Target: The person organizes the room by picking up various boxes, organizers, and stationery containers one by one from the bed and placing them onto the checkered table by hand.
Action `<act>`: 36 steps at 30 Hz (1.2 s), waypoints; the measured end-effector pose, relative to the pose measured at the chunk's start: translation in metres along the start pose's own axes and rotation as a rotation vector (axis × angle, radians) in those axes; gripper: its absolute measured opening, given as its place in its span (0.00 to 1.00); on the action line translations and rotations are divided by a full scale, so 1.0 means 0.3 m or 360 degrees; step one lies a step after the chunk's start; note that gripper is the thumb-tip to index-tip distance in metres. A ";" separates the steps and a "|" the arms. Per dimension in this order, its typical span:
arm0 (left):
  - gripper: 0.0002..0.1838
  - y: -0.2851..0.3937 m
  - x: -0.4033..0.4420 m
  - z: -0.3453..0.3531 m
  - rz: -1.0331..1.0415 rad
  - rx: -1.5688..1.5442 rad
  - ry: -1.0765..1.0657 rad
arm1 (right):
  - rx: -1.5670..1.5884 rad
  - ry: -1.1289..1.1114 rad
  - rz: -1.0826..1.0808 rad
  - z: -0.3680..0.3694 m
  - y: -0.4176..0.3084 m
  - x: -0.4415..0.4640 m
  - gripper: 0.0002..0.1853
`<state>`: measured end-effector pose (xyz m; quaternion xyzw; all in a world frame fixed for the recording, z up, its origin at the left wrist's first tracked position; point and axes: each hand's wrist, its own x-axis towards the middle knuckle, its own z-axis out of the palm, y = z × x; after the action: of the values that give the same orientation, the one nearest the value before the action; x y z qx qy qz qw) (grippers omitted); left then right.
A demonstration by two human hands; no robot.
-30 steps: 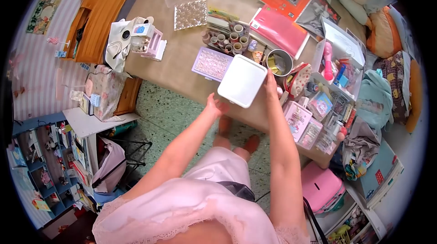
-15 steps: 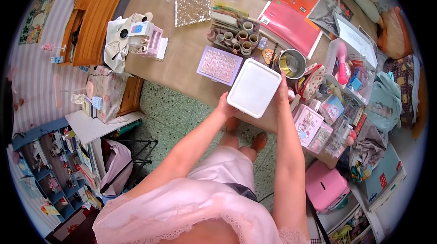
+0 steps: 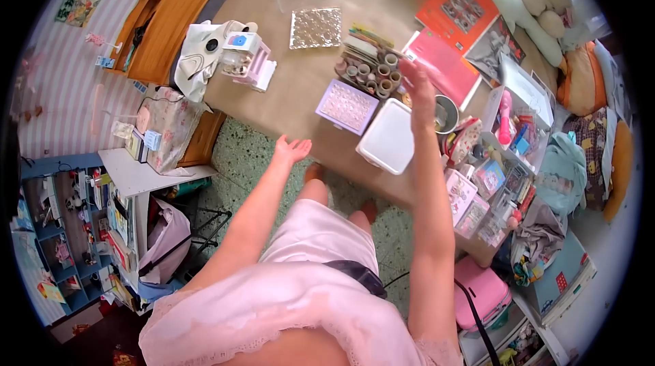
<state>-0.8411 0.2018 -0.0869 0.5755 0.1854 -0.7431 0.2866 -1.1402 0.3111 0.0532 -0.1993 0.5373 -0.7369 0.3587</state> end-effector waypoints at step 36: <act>0.21 1.245 0.496 0.390 0.0272 0.1195 -0.0016 | -0.1683 0.0582 0.1257 1.045 1.210 0.593 0.26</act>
<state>-0.7157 -0.1871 -0.1784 0.6501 -0.1498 -0.7356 0.1177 -0.9311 -0.0846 -0.1948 -0.0092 0.9093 -0.2112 0.3586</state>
